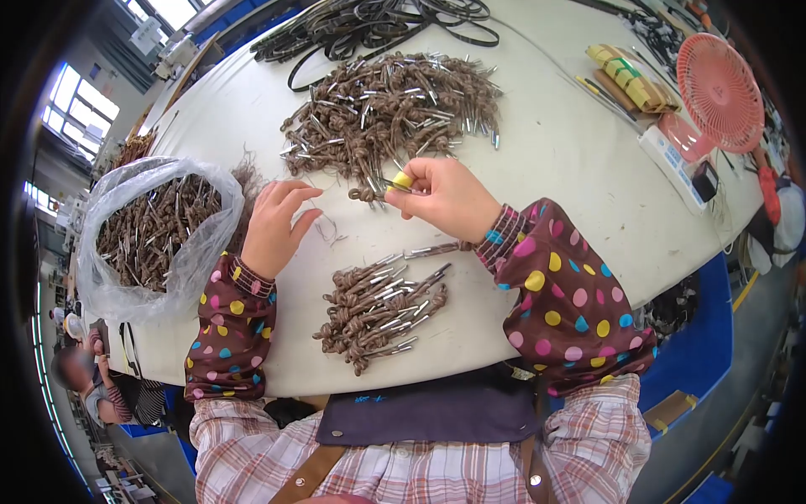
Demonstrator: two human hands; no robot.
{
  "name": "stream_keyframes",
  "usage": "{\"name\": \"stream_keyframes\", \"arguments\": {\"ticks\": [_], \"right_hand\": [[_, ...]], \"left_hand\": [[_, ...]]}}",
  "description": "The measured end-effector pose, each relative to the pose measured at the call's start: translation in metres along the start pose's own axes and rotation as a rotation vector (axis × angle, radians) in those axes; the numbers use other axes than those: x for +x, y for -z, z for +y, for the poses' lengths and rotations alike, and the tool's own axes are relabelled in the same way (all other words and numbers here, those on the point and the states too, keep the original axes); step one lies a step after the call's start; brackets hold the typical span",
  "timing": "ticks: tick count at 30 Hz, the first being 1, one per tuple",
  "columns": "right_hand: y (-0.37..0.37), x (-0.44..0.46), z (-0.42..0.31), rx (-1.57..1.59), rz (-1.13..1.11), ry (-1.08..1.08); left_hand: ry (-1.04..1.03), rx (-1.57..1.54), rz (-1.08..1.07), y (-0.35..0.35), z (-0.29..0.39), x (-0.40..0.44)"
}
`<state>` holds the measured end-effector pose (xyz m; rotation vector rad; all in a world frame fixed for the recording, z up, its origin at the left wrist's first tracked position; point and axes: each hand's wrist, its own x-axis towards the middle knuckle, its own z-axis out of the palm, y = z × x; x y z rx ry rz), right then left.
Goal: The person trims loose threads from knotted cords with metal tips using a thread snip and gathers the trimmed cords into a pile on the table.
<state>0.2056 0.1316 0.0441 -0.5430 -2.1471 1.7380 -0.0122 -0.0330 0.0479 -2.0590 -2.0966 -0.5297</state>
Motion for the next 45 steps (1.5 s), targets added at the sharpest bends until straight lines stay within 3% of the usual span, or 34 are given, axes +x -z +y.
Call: {"name": "stream_keyframes", "arguments": {"ticks": [2,4,6,9,12,13,17,21,24,28,29,32,35,38,42,45], "right_hand": [[0.004,-0.004,-0.003,-0.179,-0.026,0.016],[0.011,-0.009,-0.007,-0.495,-0.019,0.071],[0.016,-0.020,0.006,-0.534,0.015,0.054],[0.019,-0.041,0.033,-0.677,0.067,0.061],[0.008,-0.054,0.031,-0.677,0.054,0.112],[0.003,-0.055,0.034,-0.617,0.016,0.219],[0.000,-0.054,0.035,-0.637,-0.096,0.255],[0.004,-0.053,0.026,-0.569,0.020,0.148],[-0.010,-0.050,0.009,-0.387,-0.072,0.152],[-0.027,-0.049,0.014,-0.333,-0.201,0.342],[-0.022,-0.048,0.013,-0.350,-0.157,0.327],[0.007,-0.050,0.008,-0.320,0.028,-0.042],[0.030,-0.044,0.042,-0.181,0.206,0.068],[0.032,-0.039,0.053,-0.140,0.220,0.142],[0.027,-0.047,0.039,-0.211,0.145,0.029],[0.025,-0.049,0.034,-0.234,0.133,0.035]], "left_hand": [[-0.043,-0.191,-0.082,-0.005,0.016,-0.004],[-0.102,-0.138,-0.181,-0.017,0.013,-0.015],[-0.167,-0.069,-0.183,-0.023,0.002,-0.027],[0.012,-0.030,-0.138,-0.014,-0.039,-0.046],[0.115,0.025,-0.119,-0.008,-0.041,-0.050],[0.128,0.043,-0.121,-0.002,-0.037,-0.049],[-0.056,-0.059,-0.136,0.019,0.025,-0.033],[-0.097,-0.260,-0.169,0.041,0.070,-0.035],[-0.098,-0.361,-0.127,0.048,0.084,-0.039],[-0.131,-0.297,-0.258,0.049,0.106,-0.048],[-0.126,-0.229,-0.318,0.048,0.114,-0.049],[-0.127,-0.101,-0.448,0.039,0.122,-0.047],[-0.181,0.001,-0.535,0.029,0.123,-0.037],[-0.185,0.044,-0.598,0.016,0.118,-0.028],[-0.157,-0.193,-0.644,0.008,0.099,-0.008],[-0.060,-0.166,-0.613,0.006,0.093,0.002]]}}
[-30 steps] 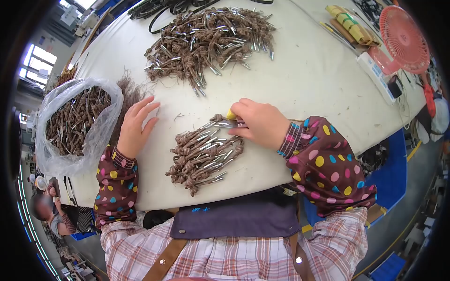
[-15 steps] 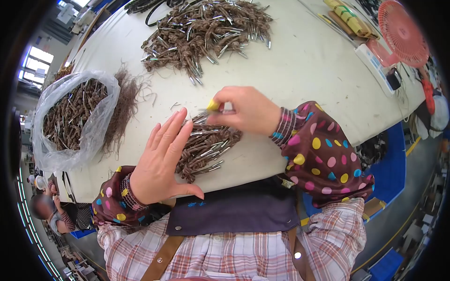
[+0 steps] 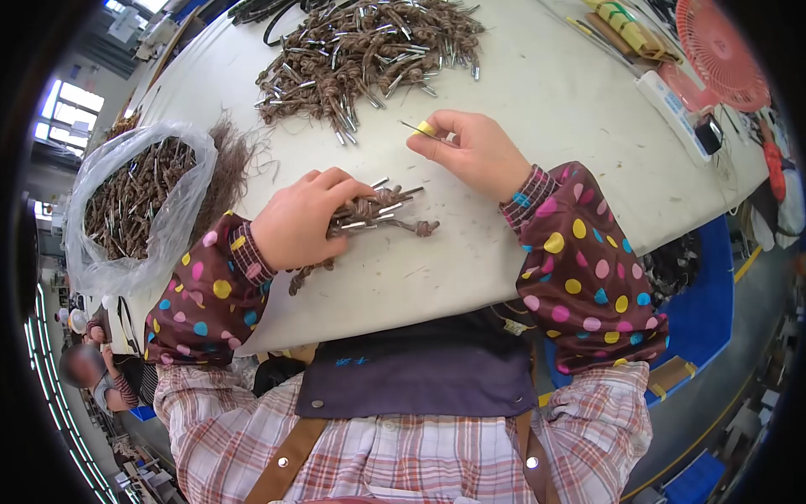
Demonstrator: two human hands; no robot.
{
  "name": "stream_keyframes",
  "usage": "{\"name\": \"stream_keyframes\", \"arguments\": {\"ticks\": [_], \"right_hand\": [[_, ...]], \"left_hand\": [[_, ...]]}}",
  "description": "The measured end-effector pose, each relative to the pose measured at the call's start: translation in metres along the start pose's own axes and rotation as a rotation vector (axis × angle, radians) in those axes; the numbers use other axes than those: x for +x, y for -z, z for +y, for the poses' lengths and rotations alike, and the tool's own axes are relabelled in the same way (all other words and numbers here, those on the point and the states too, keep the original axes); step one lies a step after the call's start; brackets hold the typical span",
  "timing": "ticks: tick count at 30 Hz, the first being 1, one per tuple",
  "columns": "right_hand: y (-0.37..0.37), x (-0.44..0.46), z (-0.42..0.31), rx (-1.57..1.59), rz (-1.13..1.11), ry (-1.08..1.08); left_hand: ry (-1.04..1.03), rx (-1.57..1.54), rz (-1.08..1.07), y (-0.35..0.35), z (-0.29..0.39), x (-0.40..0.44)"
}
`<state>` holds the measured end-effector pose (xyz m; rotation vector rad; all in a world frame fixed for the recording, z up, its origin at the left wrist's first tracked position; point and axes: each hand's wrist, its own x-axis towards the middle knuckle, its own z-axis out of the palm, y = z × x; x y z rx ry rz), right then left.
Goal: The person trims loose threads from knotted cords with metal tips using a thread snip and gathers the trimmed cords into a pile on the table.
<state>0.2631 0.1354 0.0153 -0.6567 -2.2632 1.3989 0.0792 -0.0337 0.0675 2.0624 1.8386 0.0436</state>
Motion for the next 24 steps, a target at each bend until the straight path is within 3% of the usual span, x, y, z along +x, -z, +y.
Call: {"name": "stream_keyframes", "arguments": {"ticks": [5,7,9,12,16,20,24], "right_hand": [[0.003,-0.002,-0.006,-0.018,0.028,0.005],[0.002,-0.003,-0.006,0.004,0.019,0.004],[0.002,-0.003,-0.007,-0.004,0.010,0.010],[0.003,-0.004,-0.010,-0.041,0.009,0.028],[0.000,-0.004,-0.008,-0.024,0.014,0.038],[-0.001,-0.003,-0.008,-0.039,0.005,0.020],[-0.001,-0.003,-0.009,-0.039,-0.008,-0.006]], "left_hand": [[0.057,-0.212,0.158,0.023,-0.020,0.002],[0.034,-0.445,0.203,0.036,-0.019,-0.006],[0.219,-0.439,-0.017,0.056,-0.016,-0.015],[-0.070,-0.357,0.077,0.050,-0.020,-0.025],[-0.061,-0.177,-0.033,0.032,-0.028,-0.034],[-0.077,-0.013,0.053,-0.003,-0.015,-0.035],[0.064,0.118,0.027,-0.017,0.010,-0.030]]}}
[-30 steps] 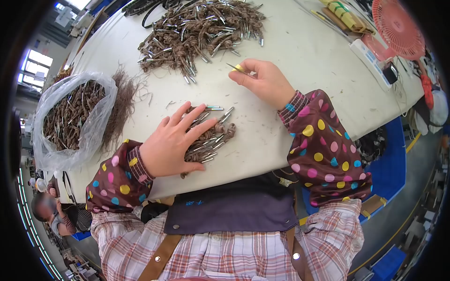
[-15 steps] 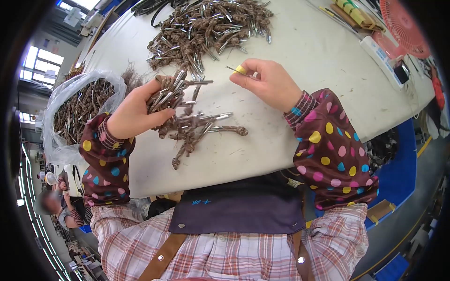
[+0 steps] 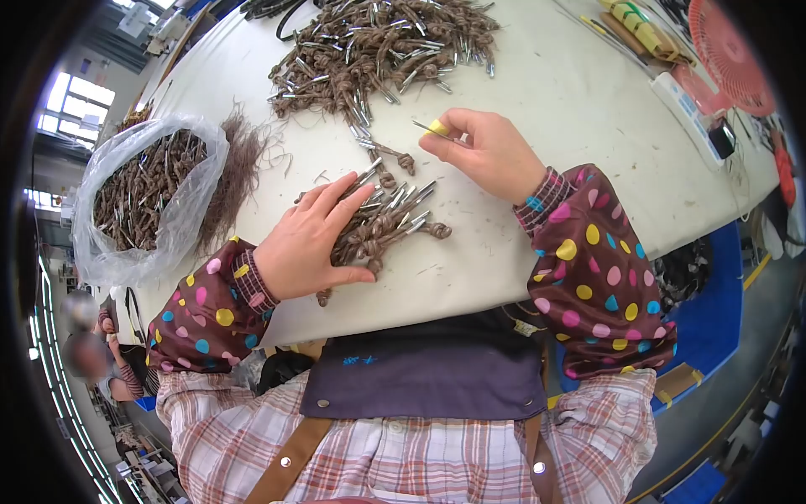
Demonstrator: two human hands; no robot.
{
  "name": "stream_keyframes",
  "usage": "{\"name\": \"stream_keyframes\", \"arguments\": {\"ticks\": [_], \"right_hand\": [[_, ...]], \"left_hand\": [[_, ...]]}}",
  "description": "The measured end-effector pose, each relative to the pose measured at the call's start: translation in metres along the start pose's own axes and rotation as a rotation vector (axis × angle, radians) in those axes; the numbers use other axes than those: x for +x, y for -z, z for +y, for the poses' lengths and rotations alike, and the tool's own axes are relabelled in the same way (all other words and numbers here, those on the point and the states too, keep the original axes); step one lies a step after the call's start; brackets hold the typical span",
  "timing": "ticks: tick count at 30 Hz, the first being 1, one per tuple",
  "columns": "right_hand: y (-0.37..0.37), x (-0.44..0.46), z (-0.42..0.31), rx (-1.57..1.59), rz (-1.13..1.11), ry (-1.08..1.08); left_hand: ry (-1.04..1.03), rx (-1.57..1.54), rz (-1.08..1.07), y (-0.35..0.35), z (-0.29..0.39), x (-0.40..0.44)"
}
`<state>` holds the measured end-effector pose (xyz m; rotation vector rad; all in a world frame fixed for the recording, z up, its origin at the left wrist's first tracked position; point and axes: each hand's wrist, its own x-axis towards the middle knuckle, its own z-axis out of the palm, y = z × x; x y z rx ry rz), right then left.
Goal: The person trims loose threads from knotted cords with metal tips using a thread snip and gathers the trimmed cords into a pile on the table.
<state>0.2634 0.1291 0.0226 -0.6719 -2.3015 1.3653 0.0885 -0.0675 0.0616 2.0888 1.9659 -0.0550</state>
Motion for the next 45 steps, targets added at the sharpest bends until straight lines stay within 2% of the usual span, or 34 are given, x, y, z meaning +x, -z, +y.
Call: {"name": "stream_keyframes", "arguments": {"ticks": [3,4,7,9,11,14,17,18,19,21,24,27,35,42,45], "right_hand": [[-0.002,0.000,0.003,-0.011,-0.005,0.016],[-0.002,0.000,0.004,-0.032,-0.010,0.022],[-0.001,0.000,0.003,-0.043,-0.014,0.025],[-0.002,-0.001,0.001,-0.027,-0.010,0.015],[-0.002,-0.002,-0.002,-0.009,-0.004,0.001],[-0.002,-0.002,0.000,0.036,0.035,0.024],[-0.002,0.000,0.007,0.076,0.078,0.072],[-0.002,0.001,0.008,0.082,0.081,0.066],[-0.002,0.001,0.009,0.087,0.084,0.060],[-0.002,0.000,0.010,0.080,0.081,0.046],[-0.003,0.000,0.007,0.062,0.068,0.037],[-0.005,-0.001,0.006,0.073,0.062,0.037],[-0.009,-0.001,0.007,0.082,0.018,0.019],[-0.005,-0.002,0.004,0.041,0.005,-0.010],[-0.009,-0.002,0.007,0.047,0.032,0.050]], "left_hand": [[0.027,-0.117,-0.025,0.010,-0.003,0.013],[-0.013,-0.073,0.098,0.005,-0.005,0.016],[0.036,-0.253,-0.038,0.017,-0.019,0.031],[-0.111,-0.292,0.209,0.020,-0.040,0.039],[0.225,-0.679,0.031,0.060,-0.028,0.038],[0.073,-0.756,0.201,0.058,-0.041,0.044],[0.144,-1.005,0.113,0.050,-0.030,0.046],[-0.016,-0.865,0.210,0.035,-0.037,0.051],[-0.012,-0.827,0.195,0.033,-0.035,0.047],[-0.096,-0.332,0.450,0.026,-0.037,0.037],[-0.073,-0.258,0.355,0.031,-0.050,0.009],[-0.039,-0.316,0.190,0.020,-0.052,-0.023],[-0.010,-0.203,0.313,-0.022,-0.046,-0.035],[-0.058,0.001,0.293,-0.004,-0.063,-0.050],[0.047,0.153,0.489,0.018,-0.083,-0.044]]}}
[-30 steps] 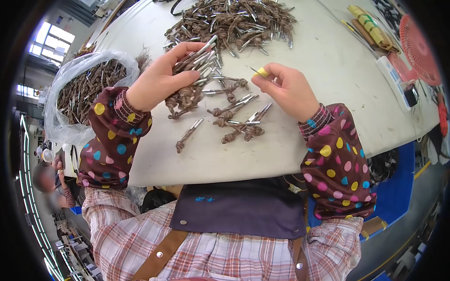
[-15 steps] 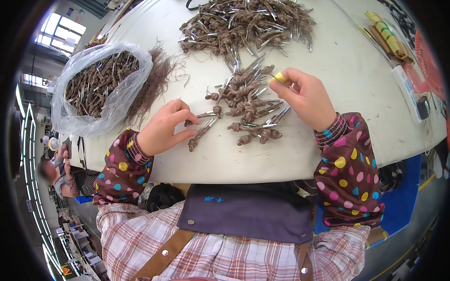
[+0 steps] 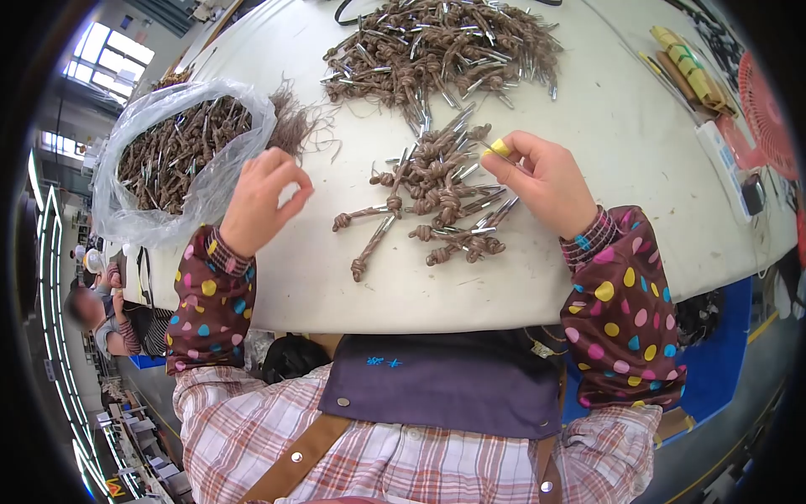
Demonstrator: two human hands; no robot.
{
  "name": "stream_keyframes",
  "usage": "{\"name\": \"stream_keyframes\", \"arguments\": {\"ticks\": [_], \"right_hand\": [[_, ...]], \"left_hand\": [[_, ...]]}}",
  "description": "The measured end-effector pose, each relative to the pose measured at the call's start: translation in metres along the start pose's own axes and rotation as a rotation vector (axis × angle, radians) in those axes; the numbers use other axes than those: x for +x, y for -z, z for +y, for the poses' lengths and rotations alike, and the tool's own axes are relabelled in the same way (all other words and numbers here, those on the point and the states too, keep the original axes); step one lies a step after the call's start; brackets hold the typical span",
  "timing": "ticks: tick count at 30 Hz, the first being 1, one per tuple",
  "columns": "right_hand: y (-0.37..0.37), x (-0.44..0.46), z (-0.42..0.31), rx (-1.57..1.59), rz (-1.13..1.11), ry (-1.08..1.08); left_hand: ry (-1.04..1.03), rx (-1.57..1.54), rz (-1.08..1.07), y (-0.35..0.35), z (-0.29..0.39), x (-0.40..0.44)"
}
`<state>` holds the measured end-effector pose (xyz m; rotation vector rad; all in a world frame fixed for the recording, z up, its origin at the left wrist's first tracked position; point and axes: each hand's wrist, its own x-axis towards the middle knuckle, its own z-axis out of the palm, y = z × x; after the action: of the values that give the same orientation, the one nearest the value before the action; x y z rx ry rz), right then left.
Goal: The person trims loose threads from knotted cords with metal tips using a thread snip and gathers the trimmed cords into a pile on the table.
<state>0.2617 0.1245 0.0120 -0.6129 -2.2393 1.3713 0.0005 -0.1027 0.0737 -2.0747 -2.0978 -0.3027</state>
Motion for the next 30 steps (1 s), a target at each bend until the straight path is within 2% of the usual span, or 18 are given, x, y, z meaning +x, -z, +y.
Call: {"name": "stream_keyframes", "arguments": {"ticks": [3,6,10,11,16,20,24,27,30], "right_hand": [[0.001,0.000,-0.004,-0.029,-0.012,-0.014],[0.002,0.000,0.000,-0.016,0.002,-0.016],[0.002,0.000,0.003,-0.009,0.002,-0.014],[0.001,0.001,0.004,-0.009,0.001,-0.009],[0.003,-0.003,-0.009,-0.063,-0.009,-0.010],[0.004,-0.003,-0.016,-0.090,0.009,-0.014],[0.005,-0.001,-0.013,-0.102,0.030,-0.007],[0.006,0.000,-0.005,-0.096,0.069,0.004],[0.010,0.001,-0.001,-0.035,0.105,0.015]], "left_hand": [[0.002,-0.101,0.102,-0.022,-0.019,0.022],[0.073,-0.364,0.031,-0.056,-0.010,0.042],[-0.007,-0.211,0.051,-0.080,-0.003,0.051],[0.030,-0.152,0.005,-0.078,-0.005,0.049],[0.185,0.065,0.168,-0.080,-0.066,0.029],[0.128,-0.125,0.137,-0.044,-0.005,0.036],[-0.035,-0.355,-0.014,-0.027,0.069,0.061],[-0.070,-0.358,-0.185,-0.036,0.094,0.079],[-0.106,-0.202,-0.363,-0.042,0.108,0.084]]}}
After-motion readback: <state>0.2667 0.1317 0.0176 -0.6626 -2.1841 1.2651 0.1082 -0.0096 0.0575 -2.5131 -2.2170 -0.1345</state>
